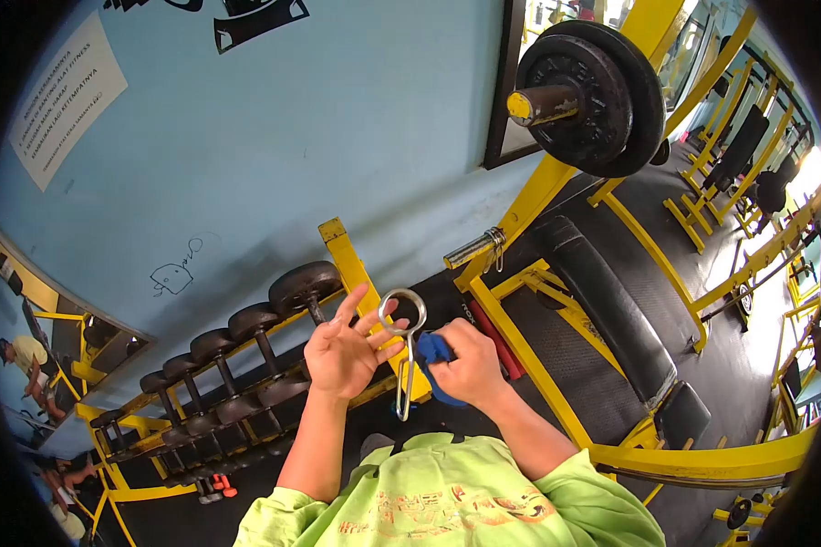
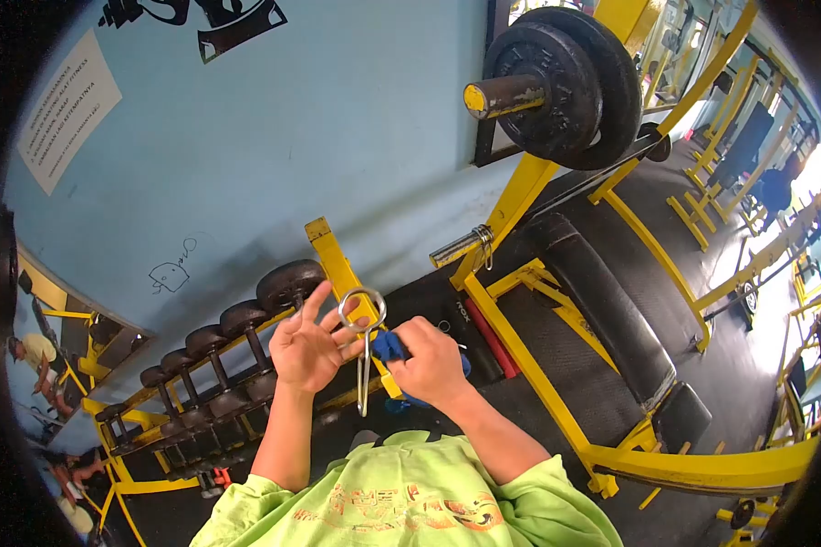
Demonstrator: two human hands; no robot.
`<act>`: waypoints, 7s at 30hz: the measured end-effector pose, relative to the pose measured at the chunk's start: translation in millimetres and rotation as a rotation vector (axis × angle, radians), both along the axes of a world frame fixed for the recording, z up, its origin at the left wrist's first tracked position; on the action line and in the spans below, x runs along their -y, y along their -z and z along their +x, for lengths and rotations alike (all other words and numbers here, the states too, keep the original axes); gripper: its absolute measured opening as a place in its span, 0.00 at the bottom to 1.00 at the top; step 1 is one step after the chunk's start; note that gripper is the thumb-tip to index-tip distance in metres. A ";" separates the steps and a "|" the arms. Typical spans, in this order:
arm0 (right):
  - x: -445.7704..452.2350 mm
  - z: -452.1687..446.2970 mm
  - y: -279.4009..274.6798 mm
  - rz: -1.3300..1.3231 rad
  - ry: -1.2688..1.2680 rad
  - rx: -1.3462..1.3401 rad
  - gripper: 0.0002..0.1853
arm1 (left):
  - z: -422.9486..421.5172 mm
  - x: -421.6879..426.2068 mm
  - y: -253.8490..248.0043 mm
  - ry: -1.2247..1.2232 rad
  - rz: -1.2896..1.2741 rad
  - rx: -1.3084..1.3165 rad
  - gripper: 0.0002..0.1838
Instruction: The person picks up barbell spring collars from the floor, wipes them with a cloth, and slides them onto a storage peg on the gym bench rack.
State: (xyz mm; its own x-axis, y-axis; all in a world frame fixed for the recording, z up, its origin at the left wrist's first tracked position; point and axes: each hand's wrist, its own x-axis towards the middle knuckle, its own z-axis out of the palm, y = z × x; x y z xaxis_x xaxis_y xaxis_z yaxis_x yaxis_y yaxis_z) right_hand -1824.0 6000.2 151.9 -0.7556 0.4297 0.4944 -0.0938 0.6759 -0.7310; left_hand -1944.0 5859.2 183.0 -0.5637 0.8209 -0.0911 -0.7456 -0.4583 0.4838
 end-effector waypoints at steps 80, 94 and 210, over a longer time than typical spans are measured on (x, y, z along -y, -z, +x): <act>-34.2 38.9 69.4 -0.802 -0.701 0.534 0.20 | -2.4 -66.1 36.7 0.897 0.210 -0.487 0.18; -76.6 28.2 113.0 -0.888 -0.512 0.647 0.08 | -50.8 -79.7 60.4 0.494 -0.641 -0.612 0.28; 112.2 53.2 58.4 -1.223 -0.075 0.196 0.06 | -2.8 -12.6 130.6 0.568 -0.235 0.086 0.34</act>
